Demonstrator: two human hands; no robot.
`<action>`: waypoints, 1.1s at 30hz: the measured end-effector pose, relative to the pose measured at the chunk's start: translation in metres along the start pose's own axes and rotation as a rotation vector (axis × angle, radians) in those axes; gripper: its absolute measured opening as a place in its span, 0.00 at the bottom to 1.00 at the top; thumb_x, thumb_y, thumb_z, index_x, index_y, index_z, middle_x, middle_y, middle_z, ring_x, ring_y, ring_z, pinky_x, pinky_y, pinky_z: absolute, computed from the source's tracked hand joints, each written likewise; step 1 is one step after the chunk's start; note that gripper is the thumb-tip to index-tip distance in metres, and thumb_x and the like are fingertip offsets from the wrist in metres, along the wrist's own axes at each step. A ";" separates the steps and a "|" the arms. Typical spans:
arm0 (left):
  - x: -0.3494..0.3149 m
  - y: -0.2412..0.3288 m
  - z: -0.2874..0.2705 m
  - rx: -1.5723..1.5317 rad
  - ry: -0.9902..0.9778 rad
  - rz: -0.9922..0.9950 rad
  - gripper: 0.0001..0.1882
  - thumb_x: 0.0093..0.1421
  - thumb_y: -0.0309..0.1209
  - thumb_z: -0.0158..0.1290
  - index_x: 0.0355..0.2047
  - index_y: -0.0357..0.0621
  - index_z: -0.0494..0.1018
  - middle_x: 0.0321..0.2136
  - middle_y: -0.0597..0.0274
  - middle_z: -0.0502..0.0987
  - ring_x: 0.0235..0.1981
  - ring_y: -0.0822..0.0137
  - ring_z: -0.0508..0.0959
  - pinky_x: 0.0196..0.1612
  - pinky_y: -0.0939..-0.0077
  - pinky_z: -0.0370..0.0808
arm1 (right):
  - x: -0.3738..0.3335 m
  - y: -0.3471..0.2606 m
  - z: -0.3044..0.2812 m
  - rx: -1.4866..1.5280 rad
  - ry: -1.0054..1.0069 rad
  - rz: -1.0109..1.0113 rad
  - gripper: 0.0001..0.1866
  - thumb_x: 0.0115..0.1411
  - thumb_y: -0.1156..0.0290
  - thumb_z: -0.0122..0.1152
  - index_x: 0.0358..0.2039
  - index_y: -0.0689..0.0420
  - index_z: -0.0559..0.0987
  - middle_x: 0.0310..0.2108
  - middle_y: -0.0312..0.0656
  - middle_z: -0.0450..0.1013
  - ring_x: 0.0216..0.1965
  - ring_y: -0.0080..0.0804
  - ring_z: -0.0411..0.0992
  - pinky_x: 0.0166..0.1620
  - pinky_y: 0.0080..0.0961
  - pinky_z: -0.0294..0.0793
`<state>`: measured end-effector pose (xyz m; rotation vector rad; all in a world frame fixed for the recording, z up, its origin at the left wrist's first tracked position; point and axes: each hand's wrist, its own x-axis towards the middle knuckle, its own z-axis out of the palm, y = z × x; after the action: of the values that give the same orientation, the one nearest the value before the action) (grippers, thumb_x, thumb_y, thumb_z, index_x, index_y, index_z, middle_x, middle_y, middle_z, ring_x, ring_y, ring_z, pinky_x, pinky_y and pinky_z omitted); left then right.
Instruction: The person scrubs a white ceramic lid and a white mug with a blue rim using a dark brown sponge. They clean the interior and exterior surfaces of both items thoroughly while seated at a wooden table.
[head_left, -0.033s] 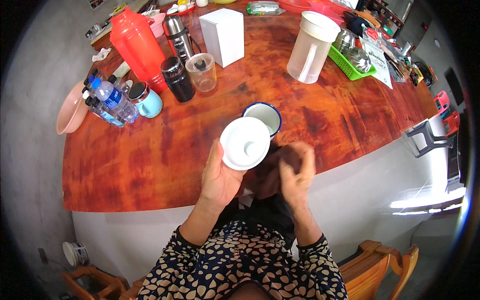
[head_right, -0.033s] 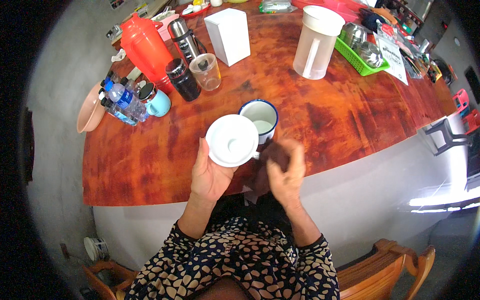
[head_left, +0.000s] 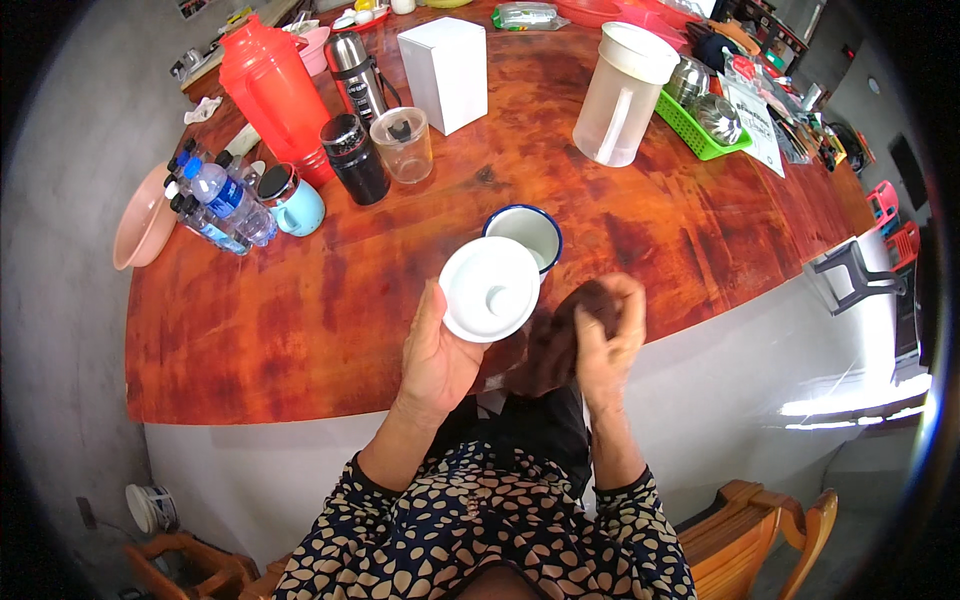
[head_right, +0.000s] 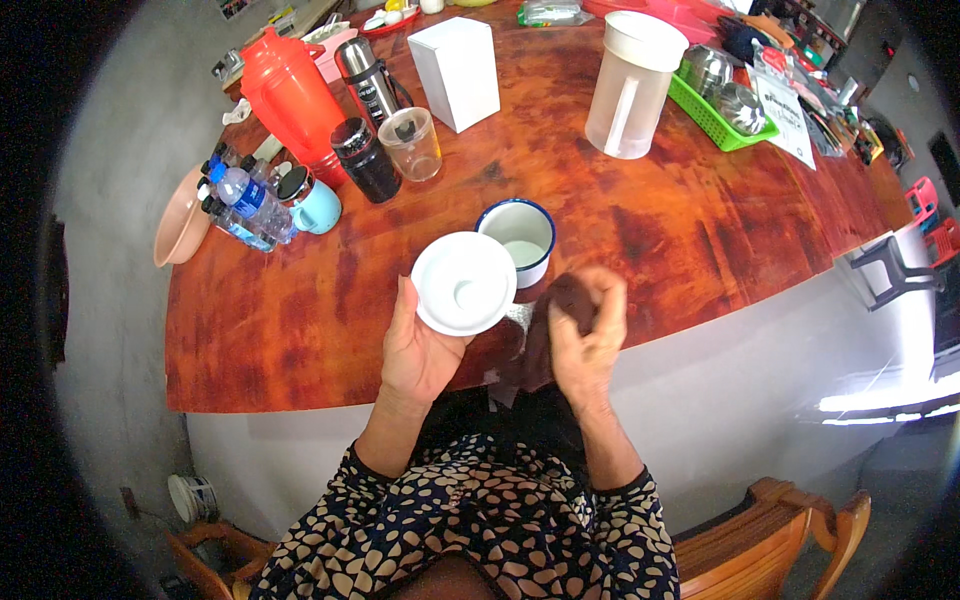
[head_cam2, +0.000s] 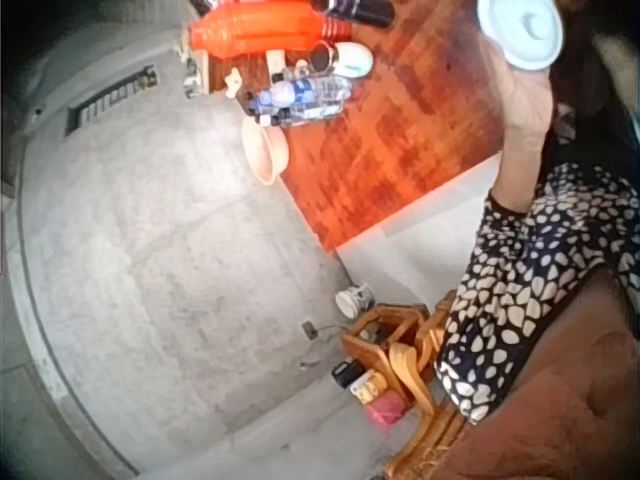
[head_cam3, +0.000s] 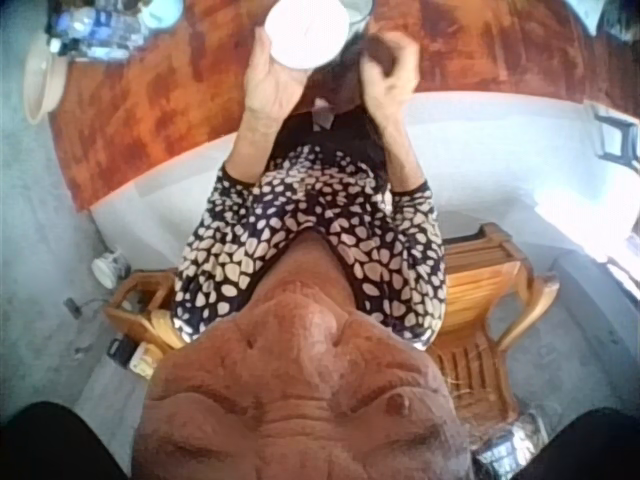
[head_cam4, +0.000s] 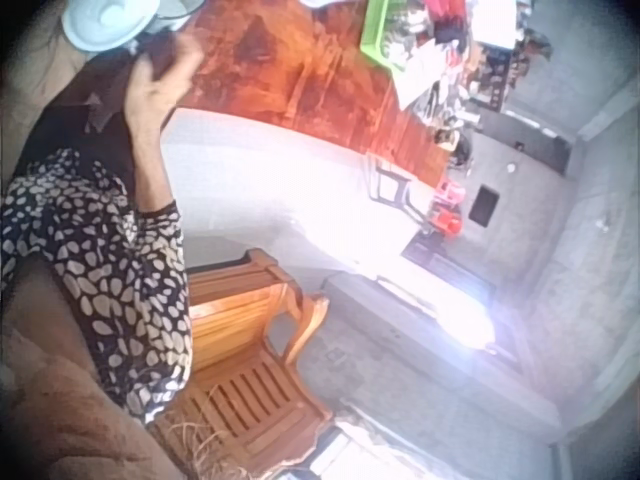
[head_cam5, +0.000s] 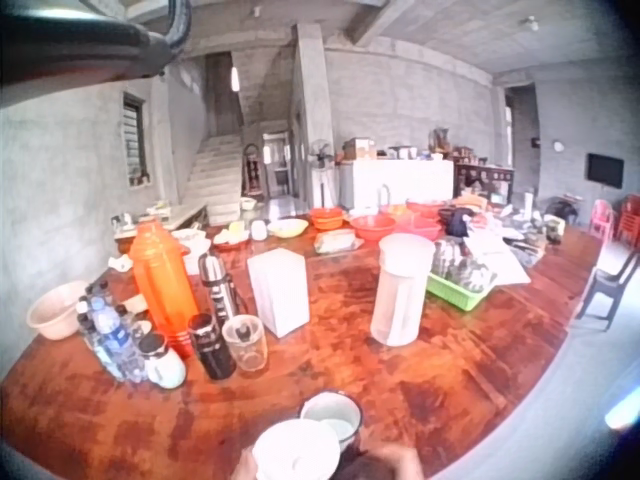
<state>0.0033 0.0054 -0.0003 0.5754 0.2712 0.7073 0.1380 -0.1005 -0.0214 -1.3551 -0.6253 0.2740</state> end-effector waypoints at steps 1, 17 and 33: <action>-0.001 0.000 0.000 0.017 0.014 -0.018 0.31 0.70 0.50 0.32 0.64 0.41 0.55 0.61 0.52 0.64 0.62 0.58 0.65 0.63 0.53 0.63 | 0.007 -0.013 0.000 0.068 -0.017 0.001 0.24 0.49 0.84 0.53 0.49 0.60 0.66 0.35 0.41 0.71 0.38 0.30 0.71 0.43 0.28 0.73; -0.001 -0.006 0.009 0.006 0.012 0.010 0.27 0.71 0.48 0.36 0.60 0.39 0.60 0.58 0.54 0.66 0.59 0.60 0.67 0.62 0.57 0.64 | 0.019 -0.019 0.039 0.012 -0.167 -0.144 0.15 0.62 0.77 0.48 0.50 0.60 0.71 0.45 0.48 0.68 0.47 0.42 0.70 0.51 0.30 0.69; 0.002 -0.008 -0.008 0.031 0.064 0.034 0.26 0.72 0.46 0.34 0.60 0.39 0.59 0.55 0.54 0.68 0.56 0.61 0.68 0.59 0.63 0.67 | -0.029 -0.041 0.043 -0.538 -0.421 -0.567 0.29 0.46 0.84 0.58 0.53 0.56 0.73 0.44 0.50 0.65 0.42 0.48 0.71 0.39 0.36 0.76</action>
<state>0.0058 0.0055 -0.0117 0.5884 0.3330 0.7568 0.0837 -0.0896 0.0138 -1.5681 -1.4808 -0.0868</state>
